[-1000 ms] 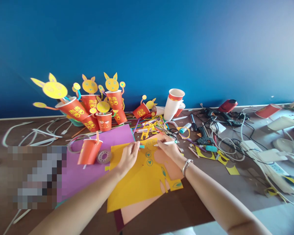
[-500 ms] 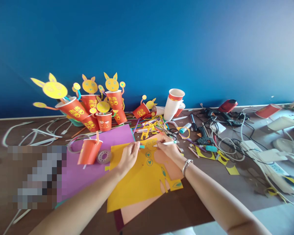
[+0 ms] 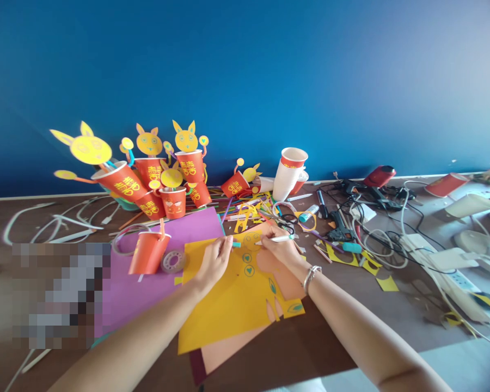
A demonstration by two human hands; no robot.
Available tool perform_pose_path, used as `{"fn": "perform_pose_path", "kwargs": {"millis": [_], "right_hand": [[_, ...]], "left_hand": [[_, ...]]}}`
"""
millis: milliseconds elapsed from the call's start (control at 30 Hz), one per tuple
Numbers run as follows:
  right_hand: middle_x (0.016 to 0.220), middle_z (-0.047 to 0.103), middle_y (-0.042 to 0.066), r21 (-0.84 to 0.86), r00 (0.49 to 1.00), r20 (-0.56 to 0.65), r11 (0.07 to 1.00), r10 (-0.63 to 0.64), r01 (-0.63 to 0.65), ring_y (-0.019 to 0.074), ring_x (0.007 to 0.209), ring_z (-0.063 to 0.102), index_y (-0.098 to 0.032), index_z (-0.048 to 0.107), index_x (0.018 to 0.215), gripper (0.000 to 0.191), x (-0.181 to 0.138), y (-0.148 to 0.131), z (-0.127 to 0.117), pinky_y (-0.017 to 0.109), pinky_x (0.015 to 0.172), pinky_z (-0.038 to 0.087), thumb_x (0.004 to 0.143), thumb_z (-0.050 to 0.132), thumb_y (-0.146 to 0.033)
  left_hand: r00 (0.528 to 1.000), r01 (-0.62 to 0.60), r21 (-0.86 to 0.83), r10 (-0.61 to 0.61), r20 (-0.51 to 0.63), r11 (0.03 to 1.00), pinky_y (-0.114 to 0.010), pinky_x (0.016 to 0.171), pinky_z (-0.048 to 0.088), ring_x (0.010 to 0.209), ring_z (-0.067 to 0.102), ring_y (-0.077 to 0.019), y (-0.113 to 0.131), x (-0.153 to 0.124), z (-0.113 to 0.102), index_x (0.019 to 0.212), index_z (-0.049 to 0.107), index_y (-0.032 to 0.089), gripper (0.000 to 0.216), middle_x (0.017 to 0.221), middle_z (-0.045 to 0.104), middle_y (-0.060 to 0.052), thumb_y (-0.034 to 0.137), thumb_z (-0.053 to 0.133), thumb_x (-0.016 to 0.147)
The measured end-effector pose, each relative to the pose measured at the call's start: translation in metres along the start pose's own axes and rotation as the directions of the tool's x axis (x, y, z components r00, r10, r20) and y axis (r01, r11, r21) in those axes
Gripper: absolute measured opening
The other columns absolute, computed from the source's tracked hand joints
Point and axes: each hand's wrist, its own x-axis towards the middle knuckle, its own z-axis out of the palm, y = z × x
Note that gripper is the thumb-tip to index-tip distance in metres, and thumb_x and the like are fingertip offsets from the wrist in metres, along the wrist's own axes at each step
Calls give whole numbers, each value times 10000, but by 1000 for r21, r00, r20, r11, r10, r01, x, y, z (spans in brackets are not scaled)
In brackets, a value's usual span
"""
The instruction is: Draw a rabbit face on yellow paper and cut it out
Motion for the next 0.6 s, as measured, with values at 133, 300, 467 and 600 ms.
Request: {"fn": "perform_pose_path", "kwargs": {"millis": [133,300,467,600], "right_hand": [[528,501,-34,-2,1000,1,1000,-2,2,104,487,422,-196,447,592,179,0,-2,0,214,428,319,681,547,-315],[522,494,-34,13,1000,1,1000,13,-13,101,474,407,-198,454,594,188,1,1,1,214,420,314,684,538,-339],[498,468,-43,0,1000,-1,1000,7,-7,99,464,394,-201,437,582,179,1,2,2,211,411,290,671,543,-315],[521,486,-41,1,1000,-14,1000,-4,4,98,482,408,-197,441,577,166,0,0,1,210,430,307,679,532,-290]], "left_hand": [[1000,-4,5,4,-5,1000,-279,629,491,691,622,-202,0,0,0,679,591,219,410,598,599,-56,480,360,895],[1000,-11,23,12,-16,1000,-260,615,488,695,630,-193,1,0,0,687,601,201,429,589,599,-48,483,352,894],[1000,-13,21,13,-17,1000,-260,609,490,677,623,-188,1,0,0,686,603,210,414,587,597,-48,470,356,892],[1000,-7,7,7,-7,1000,-277,623,498,675,620,-194,1,0,0,694,601,212,402,606,603,-58,462,357,894]]}}
